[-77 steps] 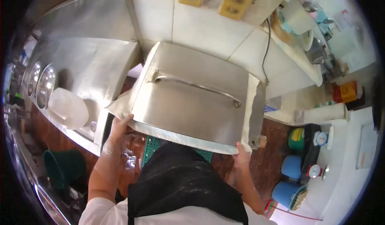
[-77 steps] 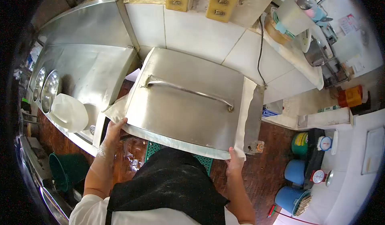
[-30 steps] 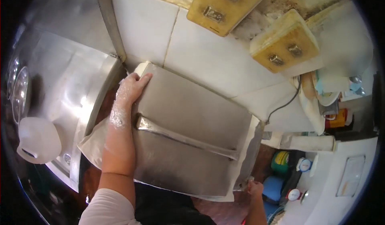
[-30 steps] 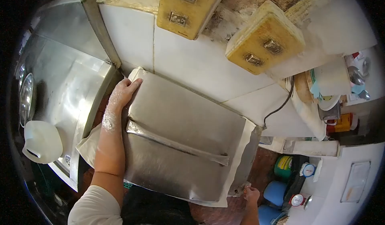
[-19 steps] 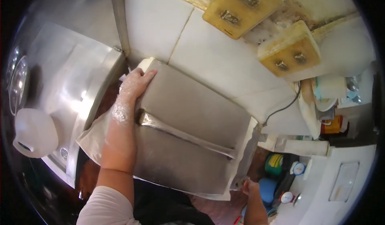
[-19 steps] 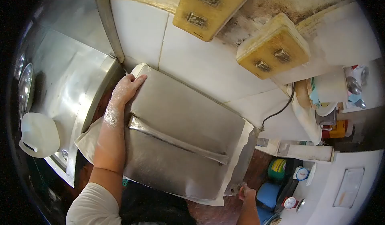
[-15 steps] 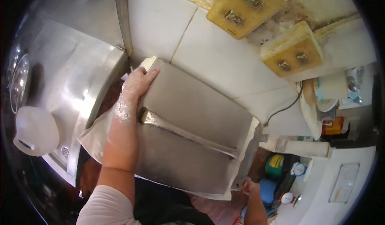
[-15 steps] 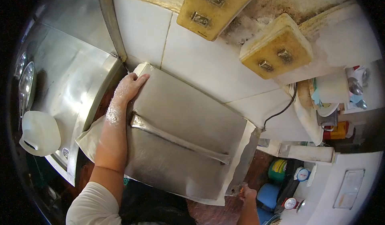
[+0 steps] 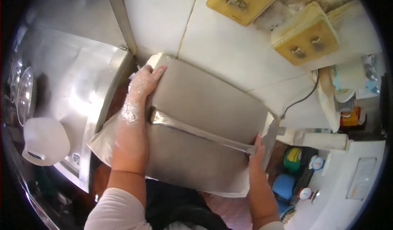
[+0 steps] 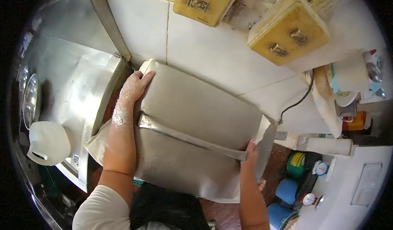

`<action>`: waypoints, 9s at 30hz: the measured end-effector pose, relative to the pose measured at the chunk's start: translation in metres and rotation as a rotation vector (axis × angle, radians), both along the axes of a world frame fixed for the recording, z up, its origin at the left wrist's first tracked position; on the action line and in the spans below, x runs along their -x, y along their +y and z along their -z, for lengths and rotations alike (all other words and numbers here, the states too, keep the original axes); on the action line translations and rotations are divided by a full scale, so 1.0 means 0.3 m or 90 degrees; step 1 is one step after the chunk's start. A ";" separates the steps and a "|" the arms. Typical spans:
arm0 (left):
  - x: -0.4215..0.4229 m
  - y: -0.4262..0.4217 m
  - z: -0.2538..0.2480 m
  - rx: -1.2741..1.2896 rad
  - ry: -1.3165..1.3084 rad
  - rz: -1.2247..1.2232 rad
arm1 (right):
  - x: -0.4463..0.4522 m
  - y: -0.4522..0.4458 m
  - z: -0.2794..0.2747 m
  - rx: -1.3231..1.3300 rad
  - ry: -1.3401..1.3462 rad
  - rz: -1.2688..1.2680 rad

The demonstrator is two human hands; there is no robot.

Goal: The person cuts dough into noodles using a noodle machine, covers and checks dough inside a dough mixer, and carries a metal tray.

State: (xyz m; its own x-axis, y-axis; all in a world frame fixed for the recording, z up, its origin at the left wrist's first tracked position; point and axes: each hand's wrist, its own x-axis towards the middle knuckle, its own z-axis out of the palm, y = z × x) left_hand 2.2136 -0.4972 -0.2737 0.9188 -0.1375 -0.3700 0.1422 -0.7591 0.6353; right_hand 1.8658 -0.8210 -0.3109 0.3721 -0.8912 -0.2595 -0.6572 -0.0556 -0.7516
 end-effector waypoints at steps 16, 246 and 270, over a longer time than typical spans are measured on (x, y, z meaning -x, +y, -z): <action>-0.005 -0.006 0.069 0.040 -0.089 -0.037 | -0.074 0.087 -0.161 0.054 0.132 -0.036; 0.014 -0.017 0.009 0.026 -0.071 0.007 | -0.083 0.037 -0.105 0.066 0.224 0.023; 0.006 -0.009 0.032 0.047 -0.059 0.008 | -0.079 0.041 -0.119 0.063 0.214 -0.018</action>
State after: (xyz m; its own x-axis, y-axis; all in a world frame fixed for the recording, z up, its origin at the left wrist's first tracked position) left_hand 2.2119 -0.4999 -0.2832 0.9465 -0.1735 -0.2720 0.0708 -0.7109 0.6997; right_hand 1.8895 -0.8087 -0.2753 0.3050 -0.9087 -0.2849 -0.8643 -0.1384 -0.4836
